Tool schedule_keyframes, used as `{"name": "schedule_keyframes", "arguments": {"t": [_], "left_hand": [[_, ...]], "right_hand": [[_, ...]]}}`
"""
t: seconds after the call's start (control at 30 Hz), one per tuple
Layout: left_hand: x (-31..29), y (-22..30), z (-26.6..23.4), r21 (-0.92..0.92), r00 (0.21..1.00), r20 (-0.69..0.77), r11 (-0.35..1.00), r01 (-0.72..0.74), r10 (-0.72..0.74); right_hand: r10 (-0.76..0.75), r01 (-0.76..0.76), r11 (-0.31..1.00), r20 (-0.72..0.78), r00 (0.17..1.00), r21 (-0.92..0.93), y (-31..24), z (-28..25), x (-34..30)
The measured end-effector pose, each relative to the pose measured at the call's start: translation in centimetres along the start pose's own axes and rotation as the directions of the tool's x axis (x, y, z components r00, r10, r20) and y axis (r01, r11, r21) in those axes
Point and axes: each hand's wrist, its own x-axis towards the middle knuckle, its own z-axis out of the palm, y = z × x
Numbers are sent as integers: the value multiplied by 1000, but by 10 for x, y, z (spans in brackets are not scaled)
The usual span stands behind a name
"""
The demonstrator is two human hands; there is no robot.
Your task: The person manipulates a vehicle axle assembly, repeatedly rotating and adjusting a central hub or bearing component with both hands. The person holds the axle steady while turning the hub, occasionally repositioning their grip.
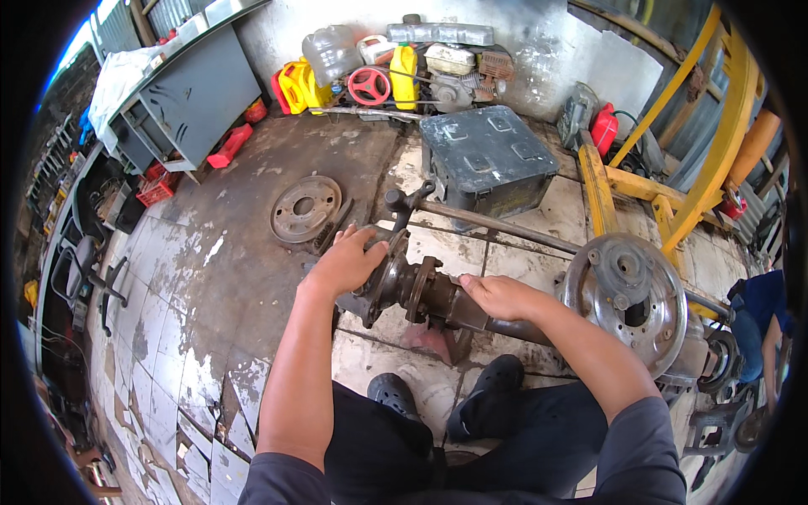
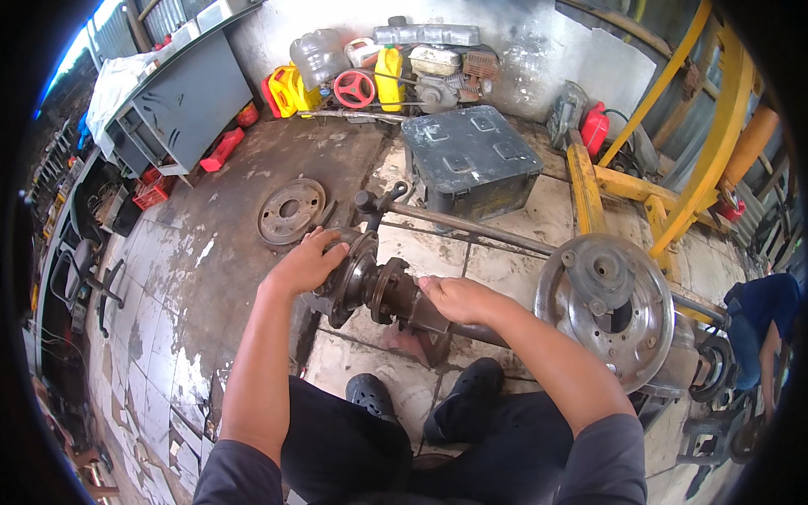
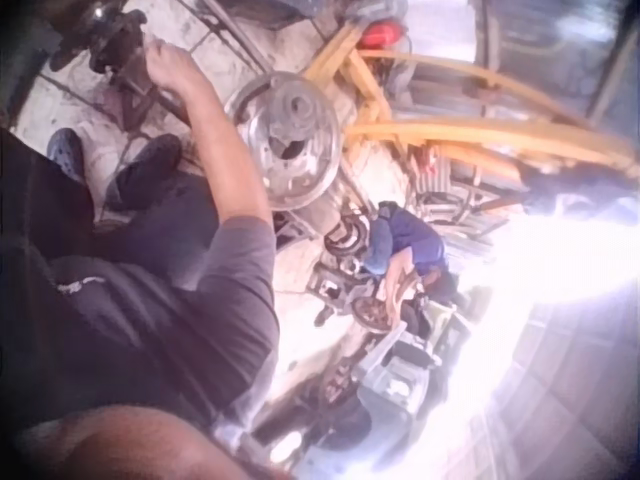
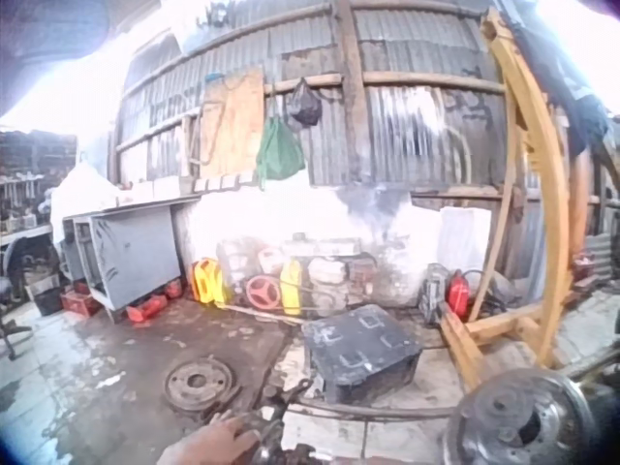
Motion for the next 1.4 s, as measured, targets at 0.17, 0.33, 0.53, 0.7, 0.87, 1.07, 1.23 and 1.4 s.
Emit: {"name": "schedule_keyframes", "arguments": {"t": [0.17,0.33,0.53,0.7,0.87,1.07,1.23,1.4], "left_hand": [[0,1,1,3,1000,-14,1000,-9,9],[-1,7,-1,10,1000,1,1000,13,-13],[2,0,1,6,1000,-6,1000,1,-1],[-5,9,0,-18,999,5,999,35,-34],[2,1,2,13,1000,-3,1000,-6,6],[3,-4,4,11,1000,-9,1000,-6,6],[1,2,0,3,1000,-4,1000,-5,5],[2,0,0,18,1000,-4,1000,-7,7]], "right_hand": [[112,-106,992,110,988,-62,8,-7,8],[6,-4,999,-49,999,35,14,0,5],[-59,59,998,-5,998,37,11,0,1],[24,-23,999,42,999,-24,13,-2,4],[16,-15,1000,72,997,-4,12,-4,1],[6,-6,1000,73,997,-3,2,-5,-2],[53,-50,998,57,997,-49,14,-5,8],[46,-47,999,46,998,28,19,-3,7]]}}
